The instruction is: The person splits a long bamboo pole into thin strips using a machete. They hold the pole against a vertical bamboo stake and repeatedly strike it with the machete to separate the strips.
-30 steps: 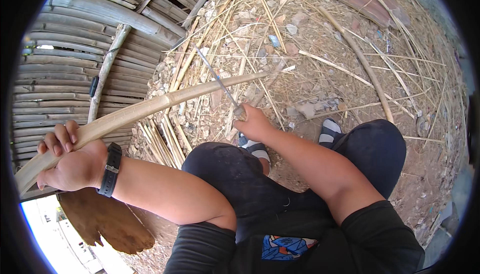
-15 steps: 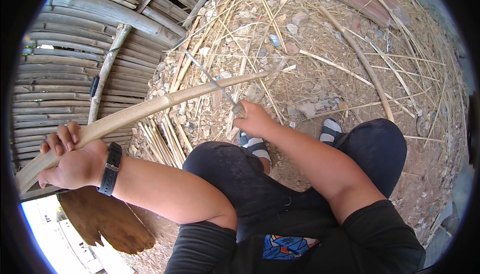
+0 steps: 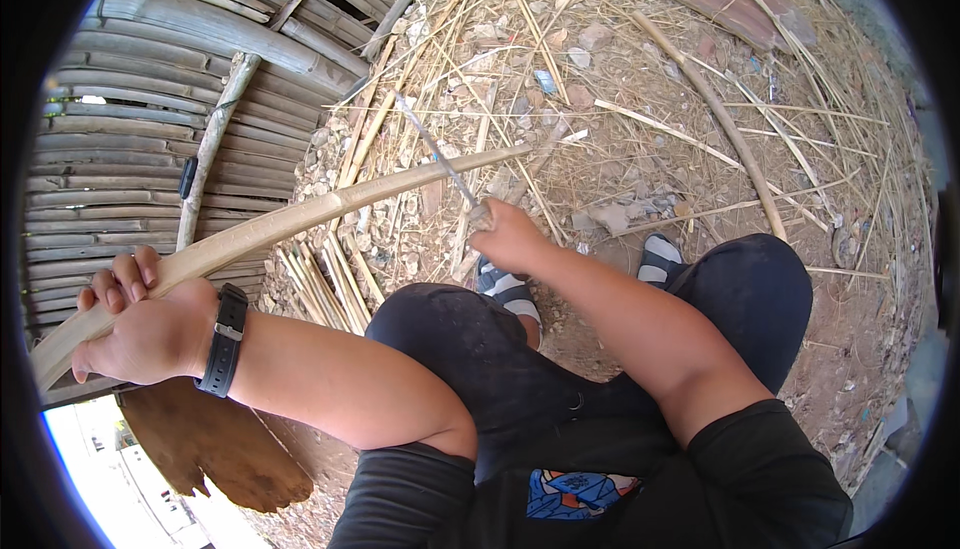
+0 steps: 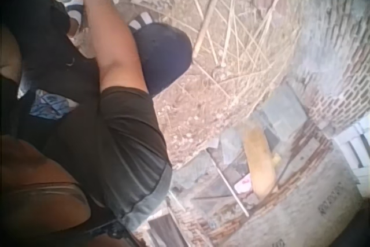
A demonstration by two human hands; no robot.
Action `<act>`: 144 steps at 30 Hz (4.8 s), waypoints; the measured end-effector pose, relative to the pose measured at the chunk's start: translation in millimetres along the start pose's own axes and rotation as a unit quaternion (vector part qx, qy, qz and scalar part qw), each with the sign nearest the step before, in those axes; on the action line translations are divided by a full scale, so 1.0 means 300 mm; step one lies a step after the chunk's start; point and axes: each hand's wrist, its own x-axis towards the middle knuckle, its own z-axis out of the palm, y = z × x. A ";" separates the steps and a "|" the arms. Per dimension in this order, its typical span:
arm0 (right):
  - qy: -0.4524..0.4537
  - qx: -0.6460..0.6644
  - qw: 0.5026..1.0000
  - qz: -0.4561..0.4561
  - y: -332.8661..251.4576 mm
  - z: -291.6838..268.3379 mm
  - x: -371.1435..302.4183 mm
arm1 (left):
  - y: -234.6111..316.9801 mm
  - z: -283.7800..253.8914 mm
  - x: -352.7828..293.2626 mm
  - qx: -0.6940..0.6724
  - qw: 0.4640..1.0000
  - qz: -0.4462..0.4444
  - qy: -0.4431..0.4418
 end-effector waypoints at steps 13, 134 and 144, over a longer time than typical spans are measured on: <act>0.092 -0.078 0.986 0.111 0.290 -0.003 0.021 | -0.040 -0.043 0.040 0.019 0.998 -0.011 0.053; -0.149 0.121 0.981 0.020 -0.070 -0.155 0.049 | -0.046 -0.136 0.105 -0.380 0.837 -0.165 -0.357; -0.053 0.059 0.986 0.149 0.232 -0.183 0.080 | -0.078 -0.128 0.116 -0.308 0.903 -0.137 -0.267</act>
